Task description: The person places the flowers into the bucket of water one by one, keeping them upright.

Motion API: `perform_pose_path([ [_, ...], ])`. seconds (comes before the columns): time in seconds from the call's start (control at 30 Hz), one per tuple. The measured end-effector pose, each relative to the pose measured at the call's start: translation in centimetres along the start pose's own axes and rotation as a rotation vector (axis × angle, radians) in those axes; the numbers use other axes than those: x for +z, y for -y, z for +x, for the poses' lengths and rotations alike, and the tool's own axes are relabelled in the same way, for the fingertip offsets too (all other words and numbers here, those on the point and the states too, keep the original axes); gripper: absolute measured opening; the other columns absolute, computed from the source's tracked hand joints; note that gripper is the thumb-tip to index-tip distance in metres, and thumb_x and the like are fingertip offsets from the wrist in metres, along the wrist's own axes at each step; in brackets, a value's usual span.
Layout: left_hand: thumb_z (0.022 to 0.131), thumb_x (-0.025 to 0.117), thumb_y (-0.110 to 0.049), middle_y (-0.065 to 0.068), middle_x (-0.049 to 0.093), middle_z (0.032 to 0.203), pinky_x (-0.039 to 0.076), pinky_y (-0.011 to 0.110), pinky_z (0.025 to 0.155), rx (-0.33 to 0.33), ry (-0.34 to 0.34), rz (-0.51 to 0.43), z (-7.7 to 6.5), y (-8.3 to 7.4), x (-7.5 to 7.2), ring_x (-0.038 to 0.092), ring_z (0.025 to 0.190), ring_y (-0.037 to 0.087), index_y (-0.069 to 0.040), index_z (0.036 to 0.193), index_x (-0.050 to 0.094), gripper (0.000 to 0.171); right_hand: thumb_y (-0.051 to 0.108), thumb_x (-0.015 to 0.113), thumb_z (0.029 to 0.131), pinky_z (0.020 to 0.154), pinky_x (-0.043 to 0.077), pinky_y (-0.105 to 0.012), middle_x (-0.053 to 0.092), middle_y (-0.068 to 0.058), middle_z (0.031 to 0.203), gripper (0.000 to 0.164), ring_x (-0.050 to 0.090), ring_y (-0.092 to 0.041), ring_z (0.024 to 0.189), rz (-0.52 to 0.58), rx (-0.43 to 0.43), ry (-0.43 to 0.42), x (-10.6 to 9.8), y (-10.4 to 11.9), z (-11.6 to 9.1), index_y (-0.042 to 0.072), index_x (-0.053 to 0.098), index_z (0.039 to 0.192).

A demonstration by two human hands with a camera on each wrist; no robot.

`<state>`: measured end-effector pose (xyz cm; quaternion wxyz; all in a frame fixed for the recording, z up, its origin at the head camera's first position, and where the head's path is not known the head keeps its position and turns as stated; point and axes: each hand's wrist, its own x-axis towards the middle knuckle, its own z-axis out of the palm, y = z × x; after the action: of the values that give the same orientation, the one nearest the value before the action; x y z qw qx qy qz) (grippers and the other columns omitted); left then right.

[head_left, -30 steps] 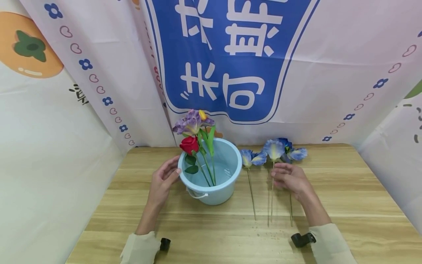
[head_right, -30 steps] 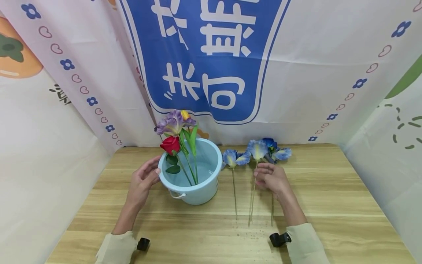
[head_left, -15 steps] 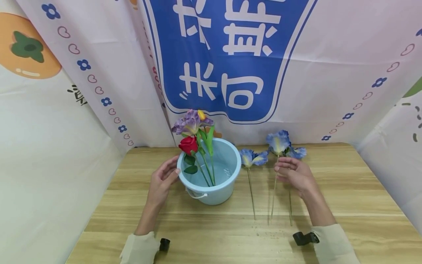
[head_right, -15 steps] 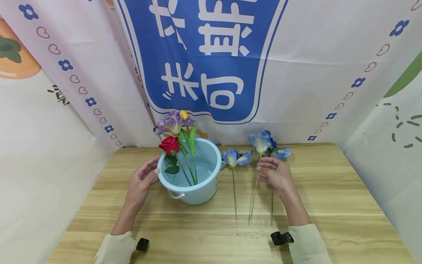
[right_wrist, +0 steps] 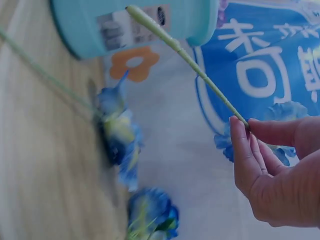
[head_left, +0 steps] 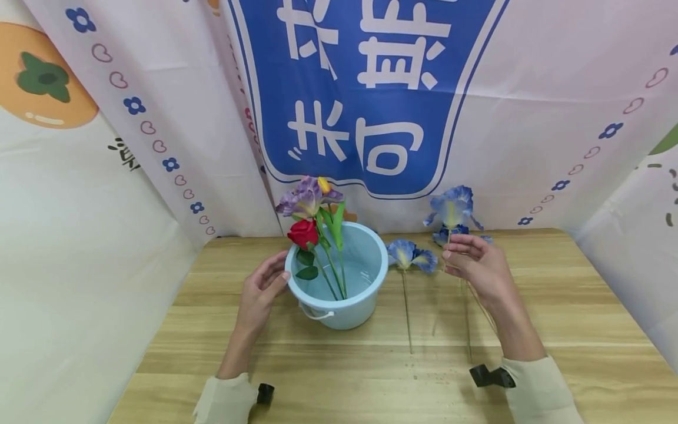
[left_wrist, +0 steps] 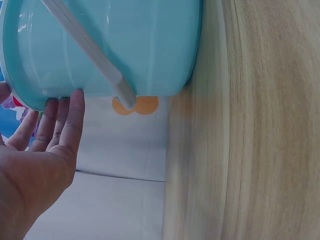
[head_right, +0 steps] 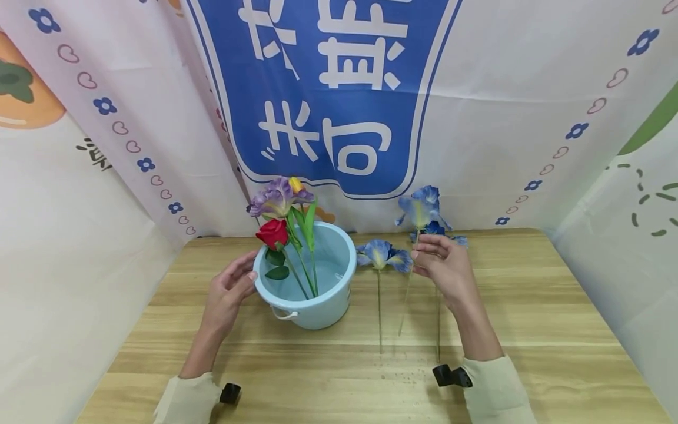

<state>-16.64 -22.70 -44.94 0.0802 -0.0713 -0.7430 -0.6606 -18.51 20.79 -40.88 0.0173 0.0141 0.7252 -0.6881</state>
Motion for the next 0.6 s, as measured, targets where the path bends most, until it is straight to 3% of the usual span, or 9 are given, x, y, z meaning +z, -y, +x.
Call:
perform_pose_path([
  [0.3,0.106,0.064,-0.007,0.027,0.060,0.146,0.065,0.025,0.098,0.007,0.008,-0.012,0.1,0.0,0.0,0.070,0.117,0.005,0.001,0.153,0.053,0.050,0.007,0.073,0.102,0.092,0.068,-0.029,0.071,0.002,0.116,0.056,0.076,-0.008,0.101,0.012,-0.088,0.012,2.4,4.9,0.4,-0.006,0.050,0.151],
  [0.6,0.105,0.064,-0.006,0.028,0.060,0.146,0.066,0.025,0.097,0.009,0.009,-0.013,-0.1,0.2,-0.1,0.070,0.117,0.005,0.001,0.153,0.053,0.049,0.004,0.074,0.100,0.090,0.069,-0.029,0.068,-0.007,0.119,0.049,0.076,-0.010,0.100,0.056,-0.170,0.007,5.5,9.0,1.2,-0.002,0.056,0.145],
])
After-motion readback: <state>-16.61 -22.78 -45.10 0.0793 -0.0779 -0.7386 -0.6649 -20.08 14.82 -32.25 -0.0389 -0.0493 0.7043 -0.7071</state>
